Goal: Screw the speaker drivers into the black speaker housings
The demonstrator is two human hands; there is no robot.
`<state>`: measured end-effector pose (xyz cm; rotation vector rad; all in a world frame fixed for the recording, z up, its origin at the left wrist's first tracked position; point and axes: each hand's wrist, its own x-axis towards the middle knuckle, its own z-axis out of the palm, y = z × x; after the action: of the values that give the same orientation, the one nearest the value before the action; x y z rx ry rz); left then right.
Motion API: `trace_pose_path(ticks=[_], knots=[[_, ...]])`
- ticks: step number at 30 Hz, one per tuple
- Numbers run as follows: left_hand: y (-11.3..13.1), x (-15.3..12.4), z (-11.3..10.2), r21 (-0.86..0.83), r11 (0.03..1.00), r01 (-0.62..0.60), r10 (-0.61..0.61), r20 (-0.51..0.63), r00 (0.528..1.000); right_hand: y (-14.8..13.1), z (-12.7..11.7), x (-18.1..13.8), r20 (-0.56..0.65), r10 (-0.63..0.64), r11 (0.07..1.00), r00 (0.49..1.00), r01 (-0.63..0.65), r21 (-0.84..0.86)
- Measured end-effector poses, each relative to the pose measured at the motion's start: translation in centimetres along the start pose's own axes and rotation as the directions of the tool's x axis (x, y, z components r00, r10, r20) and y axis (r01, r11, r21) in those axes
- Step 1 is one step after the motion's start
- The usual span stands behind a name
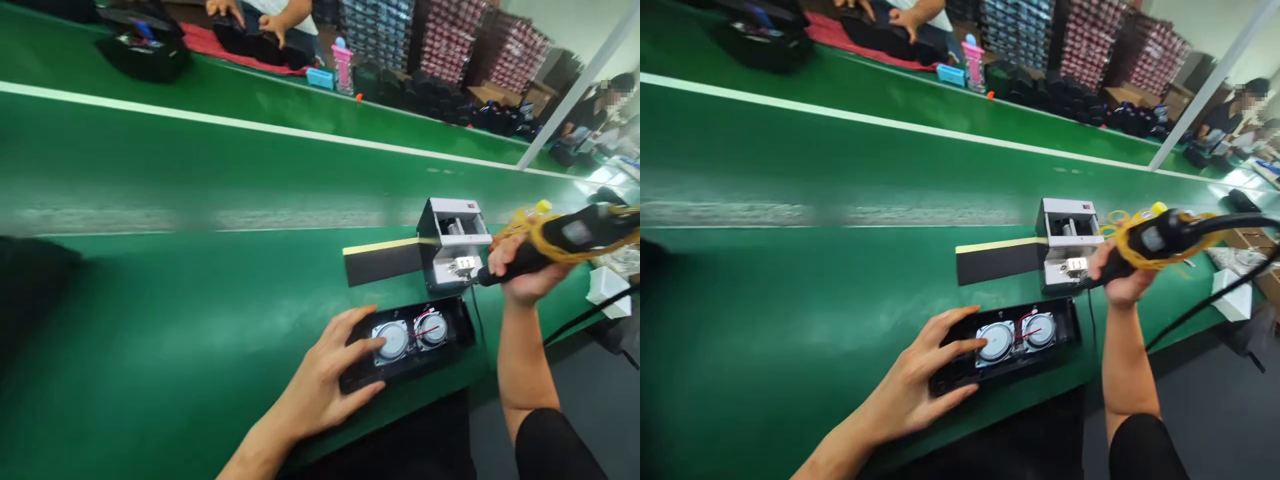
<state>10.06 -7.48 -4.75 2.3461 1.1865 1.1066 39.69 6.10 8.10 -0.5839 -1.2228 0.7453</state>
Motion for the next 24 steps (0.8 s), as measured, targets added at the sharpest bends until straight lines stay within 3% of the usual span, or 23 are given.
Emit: trace_pose_path(ticks=[8, 24], knots=[[0.3, 0.0, 0.0, -0.056, 0.998, 0.041, -0.040, 0.022, 0.999, 0.5, 0.6, 2.2, -0.037, -0.049, 0.995, 0.998, 0.046, -0.089], [-0.8, -0.6, -0.3, 0.057, 0.996, 0.074, -0.074, 0.008, 0.997, 2.3, 1.1, -0.1, -0.004, -0.002, 1.000, 1.000, 0.002, -0.018]])
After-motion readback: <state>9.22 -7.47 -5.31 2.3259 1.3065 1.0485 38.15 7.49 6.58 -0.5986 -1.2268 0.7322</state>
